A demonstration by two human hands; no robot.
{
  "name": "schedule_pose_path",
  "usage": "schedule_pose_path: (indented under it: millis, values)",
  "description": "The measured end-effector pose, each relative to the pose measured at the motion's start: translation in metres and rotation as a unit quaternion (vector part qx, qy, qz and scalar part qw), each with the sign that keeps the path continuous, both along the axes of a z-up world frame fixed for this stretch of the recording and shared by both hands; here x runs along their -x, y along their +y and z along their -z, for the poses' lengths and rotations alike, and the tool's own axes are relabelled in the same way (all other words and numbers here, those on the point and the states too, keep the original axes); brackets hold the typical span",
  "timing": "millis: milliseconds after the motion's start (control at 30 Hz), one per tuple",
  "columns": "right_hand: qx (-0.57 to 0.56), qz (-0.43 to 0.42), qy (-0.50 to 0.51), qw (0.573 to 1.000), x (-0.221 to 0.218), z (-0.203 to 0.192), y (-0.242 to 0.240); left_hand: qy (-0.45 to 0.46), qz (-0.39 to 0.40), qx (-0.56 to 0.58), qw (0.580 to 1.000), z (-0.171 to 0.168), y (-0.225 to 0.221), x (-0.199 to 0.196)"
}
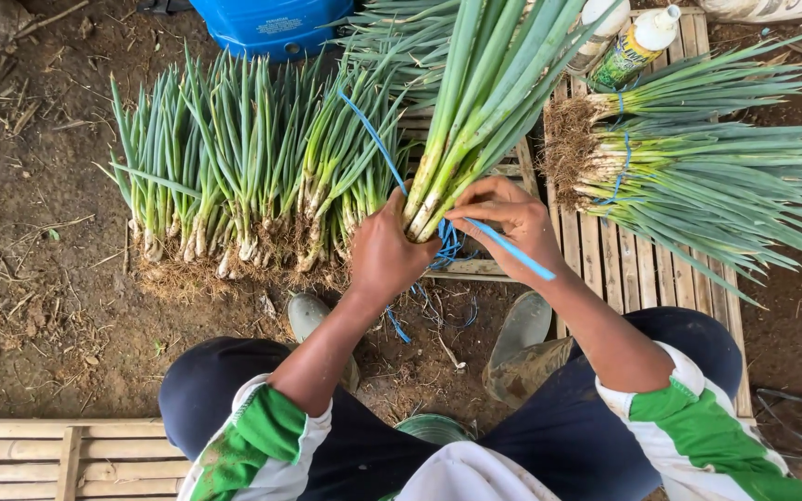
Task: Gathering green onions into bunches and tying them with blue plastic string.
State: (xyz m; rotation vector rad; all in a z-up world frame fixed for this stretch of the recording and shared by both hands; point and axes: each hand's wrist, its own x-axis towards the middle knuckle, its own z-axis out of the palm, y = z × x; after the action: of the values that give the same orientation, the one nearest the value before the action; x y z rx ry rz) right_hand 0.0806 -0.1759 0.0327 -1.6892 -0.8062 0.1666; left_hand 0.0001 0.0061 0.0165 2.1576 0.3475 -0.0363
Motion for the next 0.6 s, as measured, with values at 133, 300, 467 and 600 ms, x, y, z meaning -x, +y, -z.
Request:
schedule_pose_path:
  millis: [133,300,467,600]
  values:
    - [0.004,0.024,-0.069,0.997,0.002,0.022,0.004,0.02,0.005,-0.042,0.999,0.005,-0.004,-0.006]
    - [0.062,0.043,-0.068,0.995,-0.001,0.042,0.01,0.034,-0.002,-0.054,0.998,0.023,-0.012,-0.011]
    - [0.103,0.042,-0.063,0.992,-0.015,0.096,0.011,0.075,-0.033,-0.015,0.997,0.123,-0.03,-0.022]
    - [0.232,0.025,-0.01,0.972,-0.018,0.159,0.004,0.127,-0.068,0.029,0.989,0.185,-0.056,-0.013]
